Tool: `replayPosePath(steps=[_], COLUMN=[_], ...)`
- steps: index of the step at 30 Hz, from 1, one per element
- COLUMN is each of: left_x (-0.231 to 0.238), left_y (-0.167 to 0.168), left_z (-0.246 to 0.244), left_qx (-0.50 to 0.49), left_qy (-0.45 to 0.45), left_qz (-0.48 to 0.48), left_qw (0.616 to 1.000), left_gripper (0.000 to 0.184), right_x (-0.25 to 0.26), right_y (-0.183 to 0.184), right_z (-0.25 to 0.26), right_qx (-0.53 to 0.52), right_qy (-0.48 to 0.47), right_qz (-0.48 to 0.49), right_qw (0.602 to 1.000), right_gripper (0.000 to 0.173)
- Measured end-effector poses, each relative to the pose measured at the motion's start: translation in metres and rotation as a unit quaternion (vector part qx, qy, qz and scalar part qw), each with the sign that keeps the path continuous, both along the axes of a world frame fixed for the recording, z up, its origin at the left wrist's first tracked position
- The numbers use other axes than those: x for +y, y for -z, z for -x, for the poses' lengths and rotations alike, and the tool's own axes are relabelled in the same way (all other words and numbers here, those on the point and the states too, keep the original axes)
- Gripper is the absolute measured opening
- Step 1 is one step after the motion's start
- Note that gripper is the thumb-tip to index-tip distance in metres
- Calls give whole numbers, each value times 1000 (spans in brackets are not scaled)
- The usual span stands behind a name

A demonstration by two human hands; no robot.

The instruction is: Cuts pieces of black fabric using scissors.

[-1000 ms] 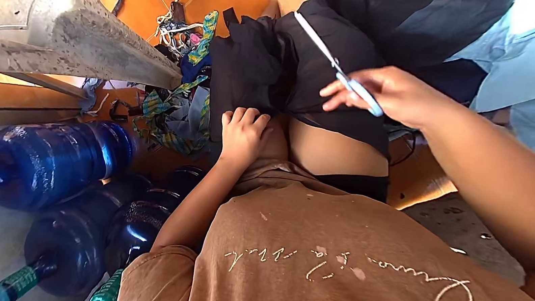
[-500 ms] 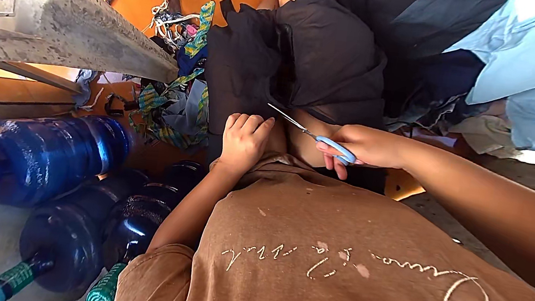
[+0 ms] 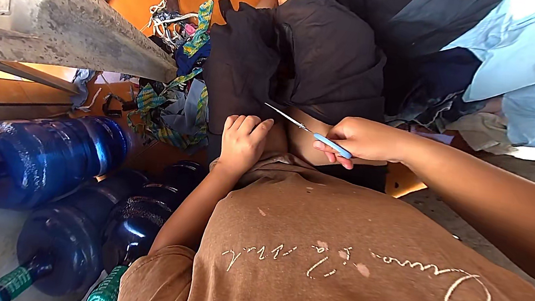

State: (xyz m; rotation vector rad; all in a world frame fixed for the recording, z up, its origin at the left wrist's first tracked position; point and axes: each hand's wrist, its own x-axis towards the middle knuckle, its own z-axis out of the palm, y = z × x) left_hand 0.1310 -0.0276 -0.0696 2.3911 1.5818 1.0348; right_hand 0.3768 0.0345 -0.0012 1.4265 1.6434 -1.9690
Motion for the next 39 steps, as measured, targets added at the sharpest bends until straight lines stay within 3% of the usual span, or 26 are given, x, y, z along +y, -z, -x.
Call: replayPosePath(steps=[7, 13, 23, 29, 39], left_x=[-1, -4, -7, -9, -10], left_y=[-2, -2, -3, -3, -4], left_z=[1, 1, 2, 2, 0], left_qx=[-25, -40, -50, -59, -64], left_qy=[9, 7, 29, 30, 49], left_qz=[2, 5, -13, -7, -7], left_qw=[1000, 999, 998, 998, 997], left_gripper=[14, 15, 15, 14, 13], right_x=[-10, -25, -30, -38, -42], right_y=[3, 7, 3, 5, 8], right_z=[22, 33, 50, 61, 65], right_qx=[30, 10, 28, 47, 95], right_qy=[55, 103, 171, 245, 287], right_qz=[33, 6, 65, 112, 151], right_qw=[998, 995, 983, 962, 941], right_gripper=[47, 43, 53, 51, 55])
